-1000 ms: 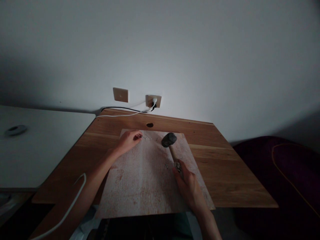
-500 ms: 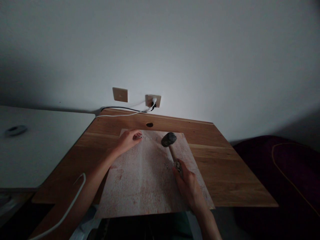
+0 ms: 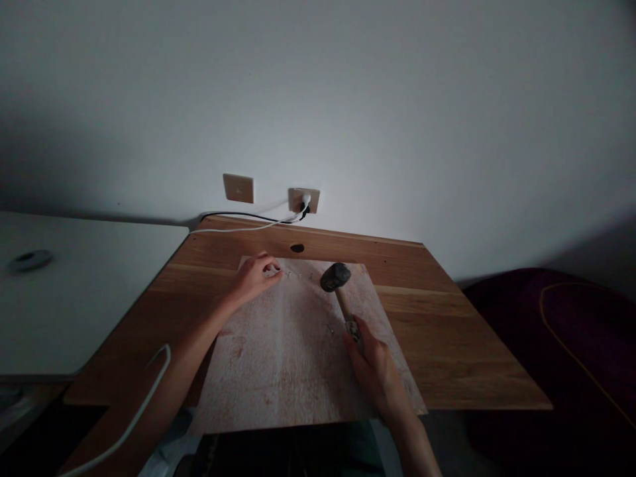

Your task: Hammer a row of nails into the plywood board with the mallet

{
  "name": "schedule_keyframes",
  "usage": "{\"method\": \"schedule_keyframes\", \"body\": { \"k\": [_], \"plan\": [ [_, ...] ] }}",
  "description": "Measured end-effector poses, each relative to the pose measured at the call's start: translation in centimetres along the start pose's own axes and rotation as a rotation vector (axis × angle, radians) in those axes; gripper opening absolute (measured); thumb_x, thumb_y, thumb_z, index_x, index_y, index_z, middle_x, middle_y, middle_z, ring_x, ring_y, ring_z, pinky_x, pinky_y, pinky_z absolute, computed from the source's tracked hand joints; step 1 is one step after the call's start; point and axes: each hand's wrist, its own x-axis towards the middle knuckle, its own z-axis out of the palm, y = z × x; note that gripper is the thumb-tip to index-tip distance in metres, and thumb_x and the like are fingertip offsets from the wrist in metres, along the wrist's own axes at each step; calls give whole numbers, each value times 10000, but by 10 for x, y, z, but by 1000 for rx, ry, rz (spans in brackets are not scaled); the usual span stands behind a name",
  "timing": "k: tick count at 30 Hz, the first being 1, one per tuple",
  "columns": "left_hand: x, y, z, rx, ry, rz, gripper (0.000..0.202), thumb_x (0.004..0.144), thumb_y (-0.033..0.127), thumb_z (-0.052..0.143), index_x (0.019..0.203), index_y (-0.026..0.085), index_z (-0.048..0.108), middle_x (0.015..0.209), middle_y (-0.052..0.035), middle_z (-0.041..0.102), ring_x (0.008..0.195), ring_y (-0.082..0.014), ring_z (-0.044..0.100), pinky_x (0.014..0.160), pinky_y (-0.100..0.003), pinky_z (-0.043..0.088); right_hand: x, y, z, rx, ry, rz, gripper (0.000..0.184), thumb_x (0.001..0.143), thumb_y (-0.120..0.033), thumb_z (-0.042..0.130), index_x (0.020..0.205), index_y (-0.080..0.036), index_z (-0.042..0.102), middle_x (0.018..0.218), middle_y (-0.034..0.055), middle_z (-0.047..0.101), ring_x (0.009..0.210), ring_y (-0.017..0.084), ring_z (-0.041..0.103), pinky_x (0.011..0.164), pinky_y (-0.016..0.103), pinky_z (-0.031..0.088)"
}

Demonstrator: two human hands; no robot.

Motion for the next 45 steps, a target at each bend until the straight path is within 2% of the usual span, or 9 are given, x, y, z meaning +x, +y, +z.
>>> {"method": "schedule_keyframes", "body": {
  "k": [7,12,18,22,27,31,34,38,45],
  "plan": [
    [-1,-4,1,0,-34,1,67,820,188,793,819,197,726,782,22,611,689,-127,562,674,-246,438,0,5,3,14,9,2,617,1019,-474,408,1437,-61,596,922,154,819,795,297,787,700,356,576],
    [0,-4,2,-7,-29,-12,60,842,167,792,849,198,741,771,25,614,684,-125,567,675,-244,442,1,1,0,35,3,-9,627,1012,-471,407,1437,-47,588,1098,204,811,957,317,791,787,373,590],
    [0,-5,2,-26,-54,-9,51,871,147,760,874,198,763,793,13,623,701,-129,593,684,-247,460,1,0,-1,26,-6,-9,647,1009,-465,398,1439,-18,580,1019,206,818,901,316,797,755,371,593],
    [0,-4,1,-47,-75,14,74,894,142,725,893,196,775,827,-6,650,739,-141,626,711,-257,487,0,0,-1,19,-15,-4,613,1010,-446,412,1439,-45,587,998,183,821,843,305,800,712,367,598],
    [-1,-3,0,-14,-116,53,151,934,144,660,948,208,796,870,-31,679,798,-166,643,757,-285,499,1,3,1,29,47,-38,524,993,-417,454,1385,-125,644,1039,151,828,952,304,803,775,362,613],
    [-2,-3,1,-11,-124,63,172,951,152,629,997,203,786,898,-35,662,807,-164,638,763,-286,501,2,2,1,0,31,-26,548,1001,-419,435,1401,-101,631,1034,162,829,942,309,801,784,377,618],
    [-3,-1,1,25,-85,55,160,945,232,685,1084,200,757,882,-16,625,780,-159,619,757,-286,490,2,0,0,1,8,-17,581,1007,-436,413,1421,-78,610,1068,175,823,976,307,798,814,372,615],
    [-3,0,1,82,-44,31,114,907,302,768,950,203,732,840,4,593,771,-160,598,731,-278,461,2,1,0,32,5,-38,589,1008,-437,405,1410,-59,614,1113,198,810,989,302,797,798,349,613],
    [-3,-4,3,43,-85,9,40,911,182,724,889,212,736,857,-2,619,774,-156,619,727,-280,472,2,2,1,3,14,-30,601,1006,-458,405,1412,-65,608,1026,190,820,906,313,801,743,361,603]
  ]
}}
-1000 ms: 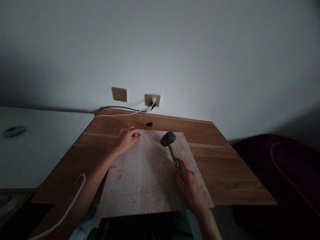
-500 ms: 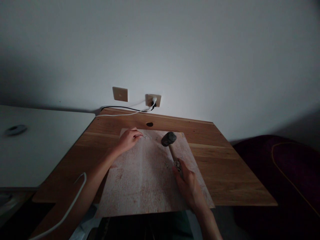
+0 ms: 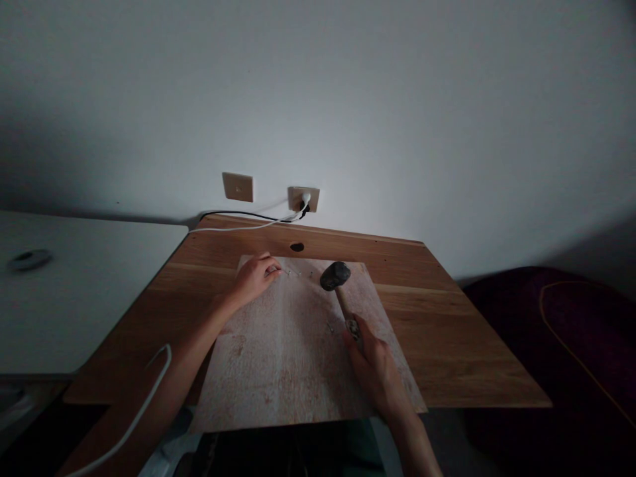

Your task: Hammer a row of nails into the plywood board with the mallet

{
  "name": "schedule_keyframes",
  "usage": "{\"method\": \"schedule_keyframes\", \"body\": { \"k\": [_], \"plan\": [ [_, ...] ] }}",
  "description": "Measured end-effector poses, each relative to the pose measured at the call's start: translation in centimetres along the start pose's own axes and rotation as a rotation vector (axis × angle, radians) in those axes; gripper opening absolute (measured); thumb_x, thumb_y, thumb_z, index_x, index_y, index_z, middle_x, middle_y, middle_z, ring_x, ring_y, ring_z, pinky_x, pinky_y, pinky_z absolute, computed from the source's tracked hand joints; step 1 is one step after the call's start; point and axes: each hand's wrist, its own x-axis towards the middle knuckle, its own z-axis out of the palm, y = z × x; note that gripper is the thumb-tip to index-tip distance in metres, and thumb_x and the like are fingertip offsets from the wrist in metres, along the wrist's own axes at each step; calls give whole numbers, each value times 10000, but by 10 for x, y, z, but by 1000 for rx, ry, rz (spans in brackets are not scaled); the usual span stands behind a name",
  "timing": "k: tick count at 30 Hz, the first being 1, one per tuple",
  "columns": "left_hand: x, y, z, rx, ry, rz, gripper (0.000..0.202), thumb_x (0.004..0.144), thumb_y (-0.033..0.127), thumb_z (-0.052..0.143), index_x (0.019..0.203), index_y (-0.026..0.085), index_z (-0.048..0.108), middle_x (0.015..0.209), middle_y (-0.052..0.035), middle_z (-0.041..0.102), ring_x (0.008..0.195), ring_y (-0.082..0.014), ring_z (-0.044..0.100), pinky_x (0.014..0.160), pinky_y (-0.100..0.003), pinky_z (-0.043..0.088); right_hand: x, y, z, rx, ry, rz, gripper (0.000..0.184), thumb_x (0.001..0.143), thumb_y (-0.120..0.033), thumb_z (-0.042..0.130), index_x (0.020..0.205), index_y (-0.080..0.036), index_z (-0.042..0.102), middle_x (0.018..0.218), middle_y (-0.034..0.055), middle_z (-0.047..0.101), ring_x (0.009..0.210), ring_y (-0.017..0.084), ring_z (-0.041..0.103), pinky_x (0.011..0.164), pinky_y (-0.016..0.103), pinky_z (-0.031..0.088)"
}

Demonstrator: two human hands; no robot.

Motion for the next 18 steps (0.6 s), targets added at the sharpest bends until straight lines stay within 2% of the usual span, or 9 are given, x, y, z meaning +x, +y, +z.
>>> {"method": "schedule_keyframes", "body": {
  "k": [3,7,12,16,18],
  "plan": [
    [-1,2,0,-27,-35,21,83,933,167,671,935,210,741,892,-14,637,796,-157,633,750,-285,488,0,-1,-1,0,-10,-11,588,1006,-456,398,1399,-72,610,1031,182,820,923,308,801,764,360,599],
    [-2,6,-3,27,-1,17,133,906,245,742,1033,212,725,896,-8,625,817,-175,616,778,-305,484,-1,-1,0,6,-14,-5,592,1012,-459,396,1423,-80,593,1046,177,821,959,313,798,801,378,599],
    [-1,5,-2,48,7,-19,88,898,218,762,837,204,700,847,2,608,779,-163,594,730,-290,452,-2,-2,-1,-19,5,6,563,1007,-439,428,1412,-95,616,1050,181,819,966,334,793,783,402,607],
    [0,5,0,45,-11,-24,119,897,142,738,804,194,687,822,4,600,768,-157,592,720,-286,439,-1,-1,-1,-25,-13,13,566,1016,-435,409,1421,-95,611,974,162,821,881,310,799,742,373,602],
    [0,5,0,46,-19,-24,142,901,121,719,789,194,672,819,3,600,782,-161,599,729,-288,440,0,1,0,-14,-7,16,559,1011,-431,415,1412,-98,617,1009,171,821,923,312,798,754,371,604]
  ]
}}
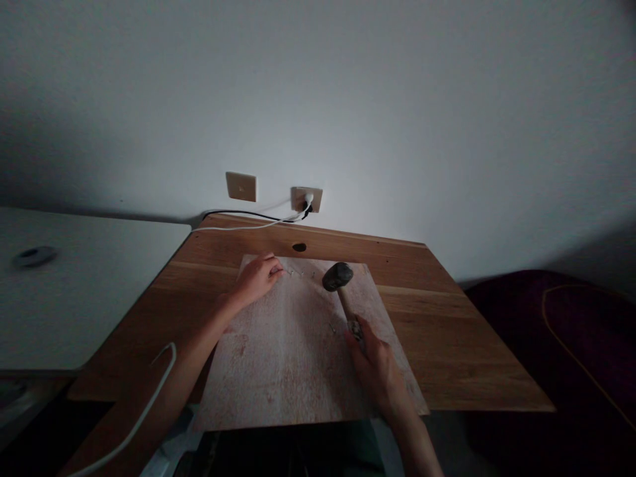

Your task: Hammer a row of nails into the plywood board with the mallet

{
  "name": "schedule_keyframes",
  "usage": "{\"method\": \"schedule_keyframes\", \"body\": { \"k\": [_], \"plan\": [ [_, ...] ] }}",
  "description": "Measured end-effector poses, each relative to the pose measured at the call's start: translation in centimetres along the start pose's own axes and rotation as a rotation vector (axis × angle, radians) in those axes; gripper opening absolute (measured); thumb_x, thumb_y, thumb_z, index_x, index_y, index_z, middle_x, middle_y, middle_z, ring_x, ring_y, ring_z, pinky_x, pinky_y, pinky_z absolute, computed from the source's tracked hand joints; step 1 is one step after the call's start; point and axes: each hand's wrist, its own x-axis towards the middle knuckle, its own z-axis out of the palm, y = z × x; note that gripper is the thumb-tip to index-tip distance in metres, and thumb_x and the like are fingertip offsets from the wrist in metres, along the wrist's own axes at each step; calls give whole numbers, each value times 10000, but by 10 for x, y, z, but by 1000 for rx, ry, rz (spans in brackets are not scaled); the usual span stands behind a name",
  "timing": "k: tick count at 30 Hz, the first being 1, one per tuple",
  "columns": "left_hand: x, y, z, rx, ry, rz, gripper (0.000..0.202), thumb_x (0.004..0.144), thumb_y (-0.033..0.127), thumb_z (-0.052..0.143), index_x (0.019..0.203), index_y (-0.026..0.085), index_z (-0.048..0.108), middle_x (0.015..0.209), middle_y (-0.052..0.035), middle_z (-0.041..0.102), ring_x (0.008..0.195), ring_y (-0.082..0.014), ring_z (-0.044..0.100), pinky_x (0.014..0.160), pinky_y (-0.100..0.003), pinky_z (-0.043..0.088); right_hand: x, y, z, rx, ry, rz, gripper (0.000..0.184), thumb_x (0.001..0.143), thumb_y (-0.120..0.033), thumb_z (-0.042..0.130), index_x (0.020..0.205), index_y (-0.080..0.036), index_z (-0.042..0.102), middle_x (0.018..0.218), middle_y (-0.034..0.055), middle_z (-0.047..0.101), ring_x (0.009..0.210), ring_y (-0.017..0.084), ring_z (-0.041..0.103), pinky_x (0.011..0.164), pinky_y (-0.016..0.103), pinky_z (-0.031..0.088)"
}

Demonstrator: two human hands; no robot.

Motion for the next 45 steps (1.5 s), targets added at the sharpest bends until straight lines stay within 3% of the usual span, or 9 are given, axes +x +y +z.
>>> {"method": "schedule_keyframes", "body": {
  "k": [5,9,13,16,21,24,29,36,45],
  "plan": [
    [-1,0,0,-5,-26,16,153,927,107,668,802,195,659,828,-7,607,817,-177,616,767,-303,459,1,2,0,10,34,0,547,977,-437,457,1372,-107,642,1105,189,811,989,331,793,808,407,618],
    [-2,-1,0,11,-35,10,25,926,202,712,922,203,687,905,-22,625,877,-202,635,816,-329,494,1,-6,-4,52,-7,-33,524,993,-448,466,1371,-124,631,948,133,815,841,302,790,703,372,605],
    [-3,0,-1,17,-17,-14,491,812,417,864,1208,216,653,1096,-64,629,1002,-257,650,860,-366,529,12,-31,-5,122,-67,-52,525,1025,-493,444,1365,-134,620,757,87,752,632,255,717,520,320,508],
    [-4,0,0,25,-15,-45,589,781,461,886,1245,207,628,1178,-98,624,1084,-296,644,910,-399,534,28,-53,0,110,-64,-142,514,1018,-474,459,1368,-129,611,753,58,734,586,212,676,526,291,482],
    [-5,-2,0,-28,-18,1,595,803,379,870,1300,200,597,1249,-127,640,1183,-327,624,1005,-449,519,47,-74,17,16,-95,-288,460,1010,-397,452,1346,-144,638,795,70,762,681,227,723,637,303,518],
    [-6,-2,-2,-52,-1,3,608,774,339,883,1292,186,604,1241,-144,648,1213,-356,613,1025,-473,516,50,-78,26,-39,-147,-312,452,1000,-358,446,1340,-132,640,908,121,795,793,267,759,700,342,545],
    [-7,-2,-2,-63,7,-4,569,793,362,861,1271,187,606,1253,-150,639,1212,-355,615,1032,-488,519,48,-79,34,-13,-102,-320,453,1016,-338,430,1384,-145,611,931,132,809,827,287,780,699,357,569],
    [-7,-5,2,-31,26,-2,516,799,312,853,1237,215,599,1250,-116,632,1212,-330,615,1028,-472,524,50,-74,35,-70,-116,-323,444,999,-319,451,1356,-130,635,945,153,815,858,318,794,706,379,590],
    [-5,-5,3,-18,25,-13,414,825,262,833,1195,206,656,1176,-107,641,1173,-328,627,1000,-452,529,45,-67,33,-60,-128,-319,463,1014,-345,425,1393,-138,594,957,122,812,860,279,783,730,353,563]
  ]
}}
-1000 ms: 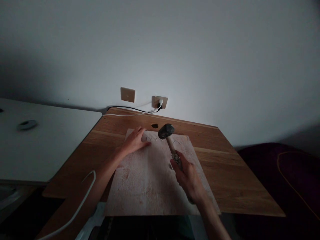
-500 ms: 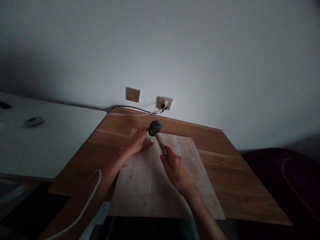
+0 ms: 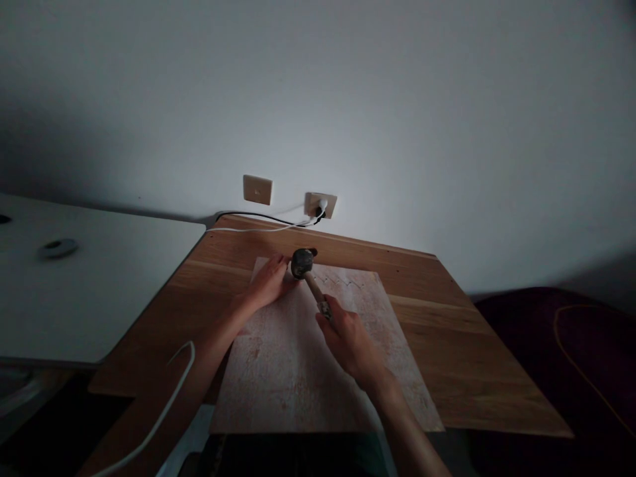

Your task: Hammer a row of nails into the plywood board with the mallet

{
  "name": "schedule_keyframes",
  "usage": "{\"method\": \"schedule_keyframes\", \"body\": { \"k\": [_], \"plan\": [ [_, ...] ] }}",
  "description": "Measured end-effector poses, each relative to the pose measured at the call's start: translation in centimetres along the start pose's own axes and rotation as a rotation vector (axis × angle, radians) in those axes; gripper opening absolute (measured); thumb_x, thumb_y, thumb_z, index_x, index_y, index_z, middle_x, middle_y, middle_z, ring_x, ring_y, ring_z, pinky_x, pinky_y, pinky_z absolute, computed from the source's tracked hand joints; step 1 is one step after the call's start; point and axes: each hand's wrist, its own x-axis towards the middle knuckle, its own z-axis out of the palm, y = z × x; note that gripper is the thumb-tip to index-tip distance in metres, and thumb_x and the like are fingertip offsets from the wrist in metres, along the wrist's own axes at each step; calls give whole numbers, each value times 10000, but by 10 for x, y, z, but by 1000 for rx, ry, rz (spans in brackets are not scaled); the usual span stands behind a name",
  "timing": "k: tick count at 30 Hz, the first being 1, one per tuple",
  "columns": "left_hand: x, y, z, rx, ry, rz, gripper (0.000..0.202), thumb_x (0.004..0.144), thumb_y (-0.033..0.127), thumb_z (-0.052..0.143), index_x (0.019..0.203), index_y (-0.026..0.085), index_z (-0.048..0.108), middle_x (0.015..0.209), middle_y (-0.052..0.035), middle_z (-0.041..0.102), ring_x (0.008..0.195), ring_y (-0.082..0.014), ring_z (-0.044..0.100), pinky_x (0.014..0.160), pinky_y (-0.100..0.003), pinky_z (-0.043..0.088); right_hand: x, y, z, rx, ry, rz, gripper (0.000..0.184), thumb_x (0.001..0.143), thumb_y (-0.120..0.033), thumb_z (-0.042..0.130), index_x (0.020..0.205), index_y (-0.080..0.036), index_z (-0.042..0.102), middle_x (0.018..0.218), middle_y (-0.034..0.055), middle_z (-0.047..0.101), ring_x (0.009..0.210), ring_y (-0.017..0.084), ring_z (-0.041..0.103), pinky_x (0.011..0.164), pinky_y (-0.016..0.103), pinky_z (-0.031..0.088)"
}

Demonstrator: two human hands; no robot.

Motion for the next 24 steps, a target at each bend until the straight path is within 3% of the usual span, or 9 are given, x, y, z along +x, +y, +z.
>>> {"method": "schedule_keyframes", "body": {
  "k": [5,7,11,16,24],
  "plan": [
    [3,0,2,8,-18,10,31,913,224,734,894,212,713,987,-63,622,999,-257,658,891,-373,528,-9,3,-9,36,30,101,465,1012,-346,433,1382,-117,596,904,126,808,797,267,778,681,328,535],
    [4,0,2,-5,-27,28,115,924,200,715,811,211,698,919,-51,611,953,-240,653,853,-350,516,-12,3,-11,29,35,126,463,1010,-346,436,1369,-108,604,882,126,803,782,269,778,663,322,524],
    [4,0,2,-23,-31,27,28,911,191,721,896,212,710,967,-56,637,996,-247,655,886,-360,522,-11,2,-10,24,27,109,476,1029,-348,422,1392,-88,586,885,135,799,778,271,776,656,323,524],
    [1,-1,3,-47,29,-6,507,775,249,862,1224,210,629,1199,-94,624,1169,-311,632,996,-435,537,-5,3,3,49,30,-22,443,1040,-343,432,1412,-142,565,979,136,807,823,264,775,708,344,560],
    [0,-4,5,-31,14,-17,604,748,208,851,1287,220,579,1255,-108,609,1201,-334,636,1012,-456,547,-5,2,9,54,-9,-58,434,1051,-334,399,1407,-145,559,904,107,787,755,239,746,654,327,529]
  ]
}}
